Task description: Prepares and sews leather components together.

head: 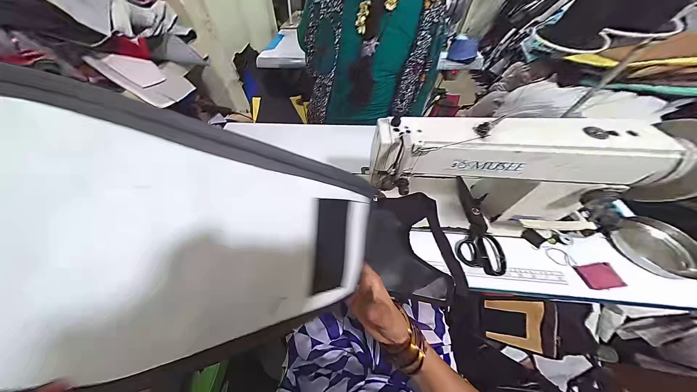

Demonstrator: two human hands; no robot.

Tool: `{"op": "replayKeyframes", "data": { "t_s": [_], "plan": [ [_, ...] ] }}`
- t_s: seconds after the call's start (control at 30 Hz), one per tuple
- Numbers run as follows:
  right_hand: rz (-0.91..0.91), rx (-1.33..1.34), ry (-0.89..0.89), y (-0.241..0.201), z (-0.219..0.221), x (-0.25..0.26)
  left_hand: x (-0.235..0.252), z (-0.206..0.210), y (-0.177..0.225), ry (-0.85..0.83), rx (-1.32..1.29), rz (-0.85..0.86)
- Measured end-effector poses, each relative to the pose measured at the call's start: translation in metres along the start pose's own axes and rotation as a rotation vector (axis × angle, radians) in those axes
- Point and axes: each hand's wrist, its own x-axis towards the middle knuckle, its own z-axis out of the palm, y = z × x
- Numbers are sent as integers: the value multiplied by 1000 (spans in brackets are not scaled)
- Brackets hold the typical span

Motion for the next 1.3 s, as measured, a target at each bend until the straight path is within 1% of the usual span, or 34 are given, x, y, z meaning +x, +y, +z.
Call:
{"op": "replayKeyframes", "data": {
  "t_s": [0.03,0.07,0.1,0.13,0.17,0.23,0.27,0.3,0.37,0.4,0.43,0.47,0.5,0.53,0.57,0.6,0.63,0.67,0.7,0.73,0.77,0.83,0.87,0.9,0.93,1.0,1.03,1.07,1.1,1.13,1.17,1.2,1.23,1.3],
  "plan": [
    [-68,103,159,-11,2,-6,-5,16,-13,-28,-47,-107],
    [-142,124,302,-24,-5,-13,-9,26,-27,-20,-72,-148],
    [-197,98,396,-39,-19,-23,-9,32,-40,-10,-44,-108],
    [-227,51,450,-52,-39,-34,-3,33,-52,5,13,-30],
    [-230,11,475,-64,-61,-49,7,31,-61,-49,148,53],
    [-182,25,545,-80,-102,-79,12,42,-74,-126,476,138],
    [-149,38,623,-83,-117,-93,4,55,-84,-236,599,165],
    [-118,46,743,-85,-128,-104,-9,71,-99,-373,706,151],
    [-84,45,934,-88,-138,-116,-38,105,-137,-762,850,82],
    [-97,29,980,-88,-138,-116,-50,120,-157,-940,906,65],
    [-113,-47,1016,-85,-134,-112,-60,130,-174,-1095,949,20],
    [-127,-210,1051,-79,-126,-105,-66,137,-187,-1222,997,-47],
    [-141,-412,1080,-72,-117,-96,-67,142,-194,-1303,1036,-87],
    [-156,-590,1100,-64,-106,-87,-63,144,-196,-1333,1038,-107],
    [-194,-752,1053,-56,-97,-81,-55,146,-195,-1346,1005,-144],
    [-254,-934,903,-50,-91,-77,-46,147,-196,-1335,947,-187],
    [-290,-1150,669,-47,-89,-70,-37,146,-200,-1292,868,-230],
    [-270,-1389,443,-47,-84,-57,-29,143,-205,-1239,790,-276],
    [-247,-1620,290,-42,-74,-41,-22,141,-211,-1190,728,-326],
    [-208,-1769,176,-32,-64,-27,-18,139,-217,-1140,689,-352],
    [-118,-1856,100,-20,-55,-15,-15,138,-221,-1103,689,-355],
    [125,-1940,15,1,-41,4,-14,140,-226,-1057,804,-298],
    [223,-1935,-6,7,-37,10,-16,143,-225,-1047,893,-251],
    [284,-1910,1,8,-34,14,-21,146,-225,-1029,984,-160],
    [274,-1890,57,5,-37,14,-25,148,-226,-1005,1063,-51],
    [183,-1885,270,-10,-57,10,-27,147,-230,-996,1164,98],
    [164,-1882,373,-21,-71,7,-27,144,-234,-997,1144,124],
    [189,-1837,445,-29,-85,3,-28,141,-238,-1007,1110,118],
    [273,-1749,478,-36,-95,-1,-28,138,-241,-1022,1066,89],
    [380,-1606,491,-40,-99,-2,-28,136,-243,-1038,1026,52],
    [446,-1429,506,-39,-100,0,-26,136,-245,-1046,995,17],
    [457,-1236,526,-36,-99,2,-25,135,-246,-1050,967,-9],
    [428,-1023,549,-32,-98,3,-24,134,-247,-1046,938,-25],
    [339,-738,607,-30,-102,2,-22,130,-247,-1037,889,-50]
  ]
}}
